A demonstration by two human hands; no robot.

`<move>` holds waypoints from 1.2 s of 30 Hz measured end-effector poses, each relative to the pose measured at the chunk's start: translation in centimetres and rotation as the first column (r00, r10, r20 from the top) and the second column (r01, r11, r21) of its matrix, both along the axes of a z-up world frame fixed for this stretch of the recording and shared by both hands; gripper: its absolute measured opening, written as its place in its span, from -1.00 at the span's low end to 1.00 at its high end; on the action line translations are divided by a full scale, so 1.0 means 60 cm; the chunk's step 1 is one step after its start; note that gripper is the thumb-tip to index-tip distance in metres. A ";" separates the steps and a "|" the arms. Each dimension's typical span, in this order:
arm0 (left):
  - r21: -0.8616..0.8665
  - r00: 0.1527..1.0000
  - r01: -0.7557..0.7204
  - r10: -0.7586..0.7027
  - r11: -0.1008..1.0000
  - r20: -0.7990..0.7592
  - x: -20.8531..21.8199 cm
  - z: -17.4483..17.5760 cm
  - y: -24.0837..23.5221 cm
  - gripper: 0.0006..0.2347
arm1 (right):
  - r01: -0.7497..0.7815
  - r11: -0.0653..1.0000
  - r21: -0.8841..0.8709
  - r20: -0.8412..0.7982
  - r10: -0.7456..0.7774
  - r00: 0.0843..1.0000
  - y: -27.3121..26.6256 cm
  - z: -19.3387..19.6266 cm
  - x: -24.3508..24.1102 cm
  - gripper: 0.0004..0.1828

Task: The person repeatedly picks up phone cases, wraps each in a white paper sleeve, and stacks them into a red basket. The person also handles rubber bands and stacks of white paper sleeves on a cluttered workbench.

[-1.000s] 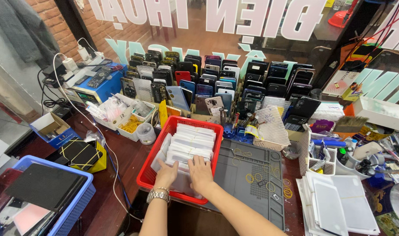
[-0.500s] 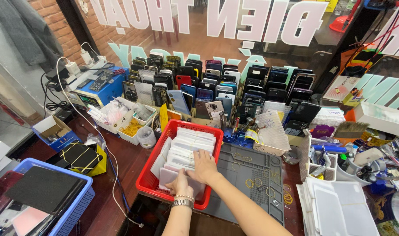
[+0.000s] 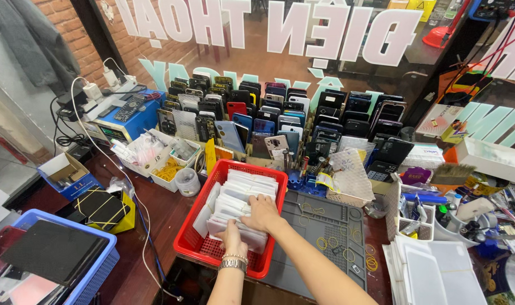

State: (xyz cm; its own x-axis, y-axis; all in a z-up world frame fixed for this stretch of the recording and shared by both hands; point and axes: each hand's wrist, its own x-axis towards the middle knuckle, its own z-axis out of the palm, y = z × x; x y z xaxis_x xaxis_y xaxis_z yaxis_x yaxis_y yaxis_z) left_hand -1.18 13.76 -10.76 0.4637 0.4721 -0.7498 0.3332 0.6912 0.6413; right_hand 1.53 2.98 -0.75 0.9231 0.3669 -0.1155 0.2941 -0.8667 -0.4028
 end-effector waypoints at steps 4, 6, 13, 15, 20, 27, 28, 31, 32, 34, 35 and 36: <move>0.067 1.000 -0.003 0.003 0.998 0.001 0.049 -0.013 -0.006 -0.01 | -0.071 0.997 -0.018 0.153 0.073 0.985 -0.011 0.006 0.001 -0.38; 0.040 0.999 -0.014 0.015 0.999 -0.030 0.048 -0.031 -0.007 0.00 | -0.087 0.996 0.001 0.205 0.085 0.975 -0.017 0.002 -0.012 -0.39; 0.325 0.995 0.065 -0.039 0.943 -0.088 0.049 -0.016 -0.010 0.00 | -0.104 0.994 0.038 0.223 0.093 0.970 -0.041 0.014 -0.023 -0.44; 0.408 0.990 0.131 -0.094 0.903 -0.109 0.045 0.007 -0.026 -0.02 | -0.096 0.994 0.044 0.211 0.084 0.974 -0.047 0.018 -0.029 -0.47; 0.565 0.988 0.147 -0.146 0.812 -0.047 0.007 0.087 -0.077 -0.07 | -0.110 0.989 0.103 0.200 0.088 0.976 -0.072 0.032 -0.041 -0.50; 0.819 0.881 0.052 -0.413 0.571 0.232 -0.022 0.158 -0.215 -0.36 | -0.051 0.907 0.419 0.219 -0.046 0.975 -0.193 0.013 -0.058 -0.47; 0.815 0.817 0.050 -0.493 0.578 0.299 -0.022 0.160 -0.241 -0.46 | -0.005 0.895 0.447 0.209 -0.099 0.973 -0.219 0.008 -0.062 -0.47; 0.785 0.674 0.158 -0.647 0.598 0.357 -0.018 0.153 -0.318 -0.67 | 0.128 0.850 0.511 0.172 -0.247 0.954 -0.298 -0.007 -0.083 -0.49; 0.772 0.638 0.216 -0.685 0.597 0.352 -0.021 0.142 -0.345 -0.71 | 0.172 0.835 0.523 0.157 -0.293 0.943 -0.328 -0.014 -0.094 -0.52; 0.707 0.608 0.283 -0.692 0.647 0.389 -0.027 0.119 -0.393 -0.72 | 0.265 0.817 0.512 0.134 -0.380 0.915 -0.391 -0.020 -0.110 -0.55; 0.675 0.595 0.317 -0.694 0.667 0.407 -0.031 0.104 -0.415 -0.72 | 0.314 0.813 0.491 0.122 -0.421 0.899 -0.422 -0.023 -0.122 -0.57; 0.705 0.561 0.369 -0.750 0.606 0.351 -0.035 0.089 -0.436 -0.72 | 0.362 0.805 0.470 0.111 -0.461 0.880 -0.454 -0.026 -0.136 -0.58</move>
State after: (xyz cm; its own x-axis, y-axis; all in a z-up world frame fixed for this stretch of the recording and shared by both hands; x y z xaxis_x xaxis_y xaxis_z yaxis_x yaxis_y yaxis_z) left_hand -3.26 -12.41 -5.45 0.9899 0.1377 0.0330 -0.0331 -0.0016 0.9995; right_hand -6.63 -24.25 -2.31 0.9809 -0.0869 0.1742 0.0686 -0.6830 -0.7272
